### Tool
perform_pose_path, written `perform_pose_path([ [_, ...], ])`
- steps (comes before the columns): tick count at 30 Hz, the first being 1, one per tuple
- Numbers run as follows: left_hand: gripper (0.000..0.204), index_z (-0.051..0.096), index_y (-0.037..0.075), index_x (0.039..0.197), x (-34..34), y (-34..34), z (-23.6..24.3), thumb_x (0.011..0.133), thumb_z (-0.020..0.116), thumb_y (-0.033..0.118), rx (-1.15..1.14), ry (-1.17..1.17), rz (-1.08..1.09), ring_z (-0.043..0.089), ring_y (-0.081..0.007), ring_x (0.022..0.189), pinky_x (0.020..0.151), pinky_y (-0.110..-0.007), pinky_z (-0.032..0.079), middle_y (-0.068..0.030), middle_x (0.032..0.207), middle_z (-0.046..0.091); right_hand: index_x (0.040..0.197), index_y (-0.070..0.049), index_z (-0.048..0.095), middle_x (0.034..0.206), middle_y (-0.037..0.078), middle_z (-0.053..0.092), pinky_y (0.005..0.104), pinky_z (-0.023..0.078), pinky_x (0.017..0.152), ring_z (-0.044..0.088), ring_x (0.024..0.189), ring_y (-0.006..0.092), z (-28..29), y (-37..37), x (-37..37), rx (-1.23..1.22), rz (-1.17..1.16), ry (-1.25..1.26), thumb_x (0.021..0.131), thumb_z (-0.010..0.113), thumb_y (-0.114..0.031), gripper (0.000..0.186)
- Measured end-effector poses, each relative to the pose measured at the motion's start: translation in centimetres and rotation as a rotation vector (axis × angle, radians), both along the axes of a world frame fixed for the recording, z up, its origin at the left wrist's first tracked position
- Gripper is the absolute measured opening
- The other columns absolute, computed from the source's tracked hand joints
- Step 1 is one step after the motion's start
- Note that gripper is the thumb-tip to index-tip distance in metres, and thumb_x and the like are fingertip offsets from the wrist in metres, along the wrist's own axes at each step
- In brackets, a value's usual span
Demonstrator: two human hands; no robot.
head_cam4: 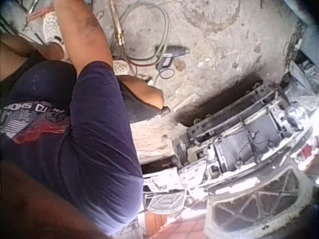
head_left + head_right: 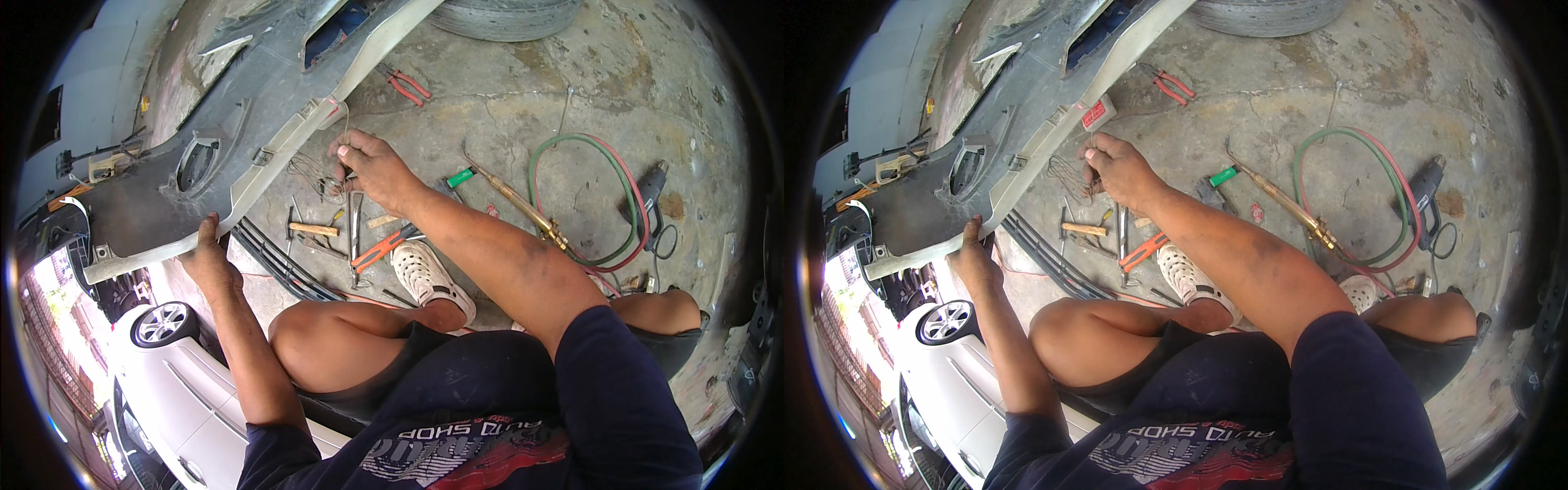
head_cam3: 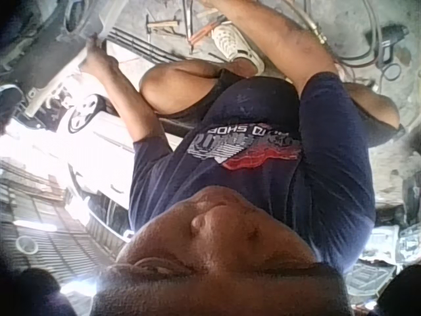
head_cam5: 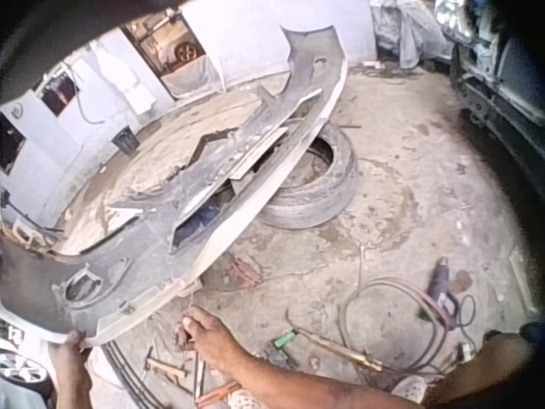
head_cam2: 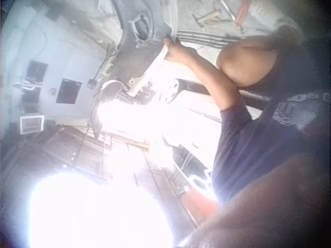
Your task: The person heats a plastic car bumper using a gas torch and a wire. They then use pliers to squeeze and join the heated plastic edges together.
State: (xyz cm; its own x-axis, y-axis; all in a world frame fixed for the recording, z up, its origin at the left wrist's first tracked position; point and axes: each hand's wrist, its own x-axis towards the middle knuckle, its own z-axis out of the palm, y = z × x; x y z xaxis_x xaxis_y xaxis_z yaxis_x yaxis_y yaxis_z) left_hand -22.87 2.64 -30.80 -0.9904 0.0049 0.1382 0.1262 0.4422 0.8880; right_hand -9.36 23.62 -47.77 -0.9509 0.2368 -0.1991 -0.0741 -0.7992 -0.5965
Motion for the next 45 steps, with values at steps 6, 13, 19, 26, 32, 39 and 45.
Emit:
perform_pose_path([
  [6,0.052,0.053,-0.008,0.138,0.1,0.0,0.1,0.093,0.076,0.002,-0.002,-0.001,0.0,0.072,-0.0256,0.106,0.092,-0.039,0.062,-0.0183,0.119,0.069,0.119,-0.001,0.059,0.091,0.005,0.057,0.0389,0.067,0.082,0.06,0.083,0.0136,0.2,-0.3,-0.3,-0.022,-0.016,0.011,0.114,0.046,-0.016,0.02],
  [13,0.051,0.053,-0.009,0.137,0.3,0.4,0.1,0.093,0.076,0.003,0.0,0.007,-0.021,0.071,-0.0262,0.107,0.094,-0.04,0.061,-0.0189,0.12,0.069,0.117,-0.002,0.062,0.084,0.004,0.059,0.0365,0.063,0.074,0.057,0.075,0.014,-0.7,-1.1,-1.1,0.104,-0.084,-0.065,0.113,0.048,-0.016,0.02],
  [19,0.053,0.053,-0.007,0.138,0.3,-0.2,0.2,0.093,0.077,0.005,-0.019,-0.007,-0.004,0.071,-0.0262,0.109,0.097,-0.042,0.06,-0.0187,0.121,0.068,0.112,-0.002,0.067,0.078,0.005,0.063,0.0344,0.052,0.067,0.059,0.071,0.0155,1.7,-1.0,-0.6,0.425,-0.114,-0.244,0.112,0.053,-0.018,0.021],
  [26,0.055,0.05,-0.007,0.14,0.5,0.0,0.2,0.093,0.076,0.004,-0.011,0.0,-0.021,0.07,-0.0262,0.109,0.095,-0.042,0.06,-0.0187,0.122,0.068,0.113,-0.001,0.068,0.077,0.007,0.064,0.0356,0.053,0.067,0.06,0.07,0.0158,2.0,-0.7,-0.7,0.446,-0.083,-0.266,0.111,0.054,-0.017,0.022],
  [32,0.055,0.05,-0.007,0.14,0.4,0.1,0.0,0.093,0.076,0.004,0.006,0.009,-0.024,0.071,-0.0263,0.108,0.095,-0.041,0.06,-0.019,0.121,0.067,0.112,-0.001,0.068,0.078,0.007,0.064,0.0359,0.053,0.067,0.06,0.07,0.0155,0.3,-1.1,-1.6,0.475,-0.132,-0.251,0.111,0.054,-0.017,0.022],
  [39,0.055,0.05,-0.007,0.141,0.1,-0.7,-0.1,0.094,0.076,0.004,-0.013,-0.005,-0.011,0.071,-0.0257,0.11,0.096,-0.041,0.06,-0.0183,0.12,0.068,0.113,-0.002,0.069,0.094,0.021,0.073,0.0446,0.056,0.083,0.073,0.091,0.0316,2.6,-0.3,-0.8,0.407,-0.025,-0.334,0.109,0.055,-0.017,0.021],
  [45,0.058,0.047,-0.008,0.142,0.4,-0.2,-0.2,0.094,0.076,0.003,0.0,0.002,-0.041,0.071,-0.0266,0.109,0.097,-0.042,0.061,-0.0196,0.122,0.067,0.113,-0.003,0.069,0.096,0.021,0.073,0.0454,0.056,0.083,0.073,0.094,0.0365,0.9,-1.1,-1.7,0.657,-0.188,-0.366,0.108,0.056,-0.017,0.02],
])
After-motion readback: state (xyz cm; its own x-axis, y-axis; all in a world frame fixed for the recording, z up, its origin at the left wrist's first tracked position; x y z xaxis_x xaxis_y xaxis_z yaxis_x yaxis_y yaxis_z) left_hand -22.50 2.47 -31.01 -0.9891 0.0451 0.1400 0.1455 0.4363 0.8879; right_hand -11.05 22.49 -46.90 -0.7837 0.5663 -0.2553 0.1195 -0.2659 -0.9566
